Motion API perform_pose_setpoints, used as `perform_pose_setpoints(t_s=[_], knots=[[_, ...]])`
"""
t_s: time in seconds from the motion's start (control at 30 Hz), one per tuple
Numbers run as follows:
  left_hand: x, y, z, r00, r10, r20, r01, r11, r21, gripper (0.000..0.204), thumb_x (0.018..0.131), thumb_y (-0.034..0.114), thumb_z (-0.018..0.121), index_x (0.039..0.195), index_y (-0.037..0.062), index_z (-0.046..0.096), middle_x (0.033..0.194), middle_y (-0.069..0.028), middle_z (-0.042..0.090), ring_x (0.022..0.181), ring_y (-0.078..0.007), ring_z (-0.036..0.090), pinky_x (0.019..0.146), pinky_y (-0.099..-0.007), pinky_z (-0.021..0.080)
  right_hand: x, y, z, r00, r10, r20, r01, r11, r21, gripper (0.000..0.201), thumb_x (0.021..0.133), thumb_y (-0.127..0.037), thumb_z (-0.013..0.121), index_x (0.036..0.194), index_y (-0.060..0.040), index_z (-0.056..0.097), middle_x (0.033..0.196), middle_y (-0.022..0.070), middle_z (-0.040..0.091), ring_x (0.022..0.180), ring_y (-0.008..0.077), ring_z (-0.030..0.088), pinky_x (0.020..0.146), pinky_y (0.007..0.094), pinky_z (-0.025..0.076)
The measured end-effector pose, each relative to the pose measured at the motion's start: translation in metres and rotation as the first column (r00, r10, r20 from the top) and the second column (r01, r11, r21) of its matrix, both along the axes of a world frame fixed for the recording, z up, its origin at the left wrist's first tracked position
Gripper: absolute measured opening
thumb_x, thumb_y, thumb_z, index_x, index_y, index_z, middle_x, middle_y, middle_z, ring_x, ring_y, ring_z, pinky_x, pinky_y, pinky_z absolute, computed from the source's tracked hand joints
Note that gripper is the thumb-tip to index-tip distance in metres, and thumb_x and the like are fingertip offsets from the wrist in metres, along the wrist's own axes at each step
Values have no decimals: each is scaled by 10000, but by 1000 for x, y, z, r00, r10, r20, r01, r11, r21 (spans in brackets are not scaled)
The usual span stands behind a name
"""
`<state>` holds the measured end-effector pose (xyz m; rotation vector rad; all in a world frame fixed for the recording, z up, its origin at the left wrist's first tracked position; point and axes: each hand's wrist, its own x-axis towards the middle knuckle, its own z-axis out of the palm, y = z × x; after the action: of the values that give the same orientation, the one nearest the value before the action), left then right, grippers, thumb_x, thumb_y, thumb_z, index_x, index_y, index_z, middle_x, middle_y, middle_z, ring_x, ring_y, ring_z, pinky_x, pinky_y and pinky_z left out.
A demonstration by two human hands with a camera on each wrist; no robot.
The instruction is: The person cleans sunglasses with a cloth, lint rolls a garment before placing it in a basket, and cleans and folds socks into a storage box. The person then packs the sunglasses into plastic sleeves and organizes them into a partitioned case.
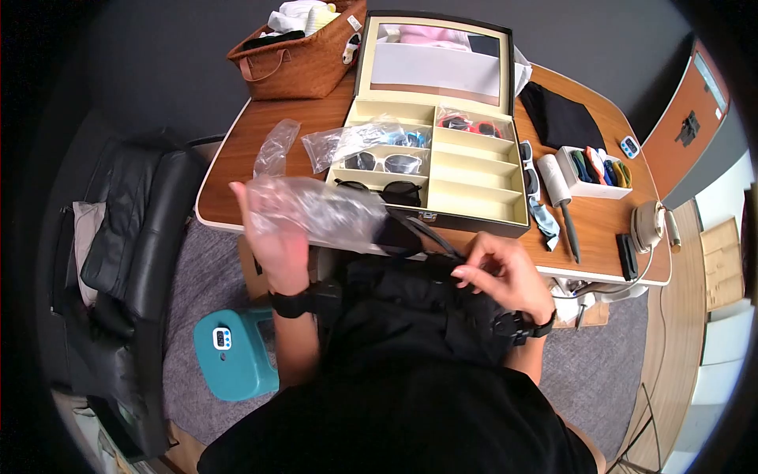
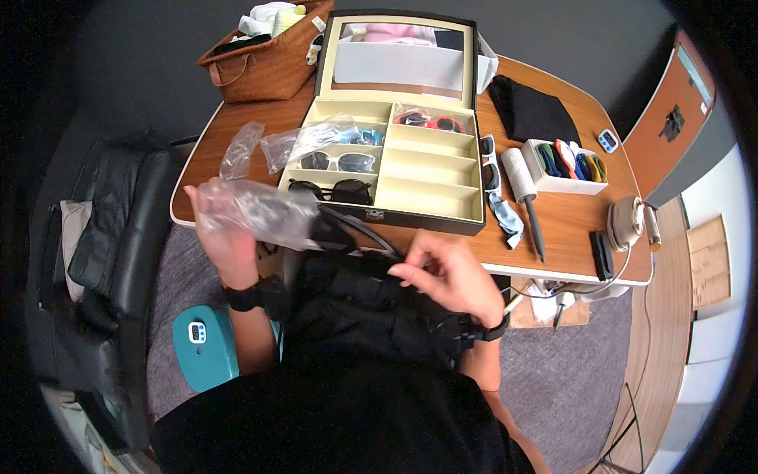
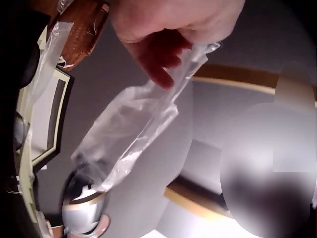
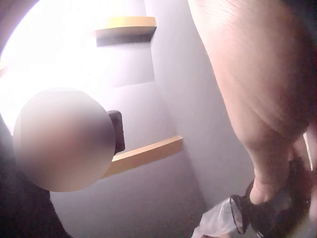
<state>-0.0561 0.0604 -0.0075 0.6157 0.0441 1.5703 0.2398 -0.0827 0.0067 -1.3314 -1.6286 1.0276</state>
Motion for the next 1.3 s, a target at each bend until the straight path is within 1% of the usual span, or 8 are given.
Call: perform_pose_setpoints(t_s=[0.2,0.33,0.53,0.63,0.9,0.97,1.1,1.3], knots=[[-28,30,-9,856,462,-233,-513,819,-259,331,1005,398,524,924,89,609,880,-24,613,851,-123,592,862,-308,511,32,-4,-2,846,-286,-451,337,941,36,181,920,-66,664,818,-39,517,727,20,598,632,105,651,557,219,528],[-35,52,-54,300,465,-833,-606,768,210,295,1020,333,517,950,66,623,867,8,627,716,-52,540,662,-193,440,35,1,-7,851,-295,-434,373,922,104,179,927,-78,659,827,-45,514,741,6,576,615,98,631,569,215,516],[0,36,-39,742,175,-648,-411,881,-233,388,999,294,564,1276,31,495,1102,-101,605,955,-137,584,826,-262,465,17,3,-6,873,-236,-426,296,952,79,172,920,-86,673,855,-31,524,741,21,603,635,92,617,596,228,523],[18,31,-46,411,236,-881,-414,909,51,626,907,292,706,1362,3,388,1260,-168,531,1071,-185,557,924,-326,460,12,5,-7,879,-203,-432,254,965,64,163,925,-69,661,853,-29,520,730,14,604,645,79,610,608,218,513],[36,20,-46,244,361,-900,-411,879,242,806,763,231,840,1363,-27,369,1277,-203,493,1129,-277,536,991,-407,428,10,4,-5,898,-199,-393,243,968,66,169,927,-78,662,856,-30,516,741,13,597,642,72,603,606,212,508],[40,8,-28,-347,653,-673,-494,482,723,768,758,225,837,1348,-9,405,1268,-186,489,1116,-284,536,994,-395,408,7,3,-4,893,-202,-402,249,966,69,168,928,-77,659,856,-30,514,737,11,593,639,73,601,610,214,512],[45,-20,7,59,758,-650,-485,591,645,509,826,130,752,1248,1,499,1165,-112,566,1035,-210,554,914,-346,426,-12,3,-4,836,-72,-544,179,973,146,161,911,-19,656,861,-11,503,809,37,563,697,86,592,642,235,533],[81,-69,22,722,26,-691,119,980,161,450,880,59,694,1244,-1,437,1045,-58,595,911,-102,600,763,-240,493,-37,13,-5,984,-71,-162,135,894,427,214,773,-47,805,740,-15,596,713,48,596,654,120,590,597,267,477]])
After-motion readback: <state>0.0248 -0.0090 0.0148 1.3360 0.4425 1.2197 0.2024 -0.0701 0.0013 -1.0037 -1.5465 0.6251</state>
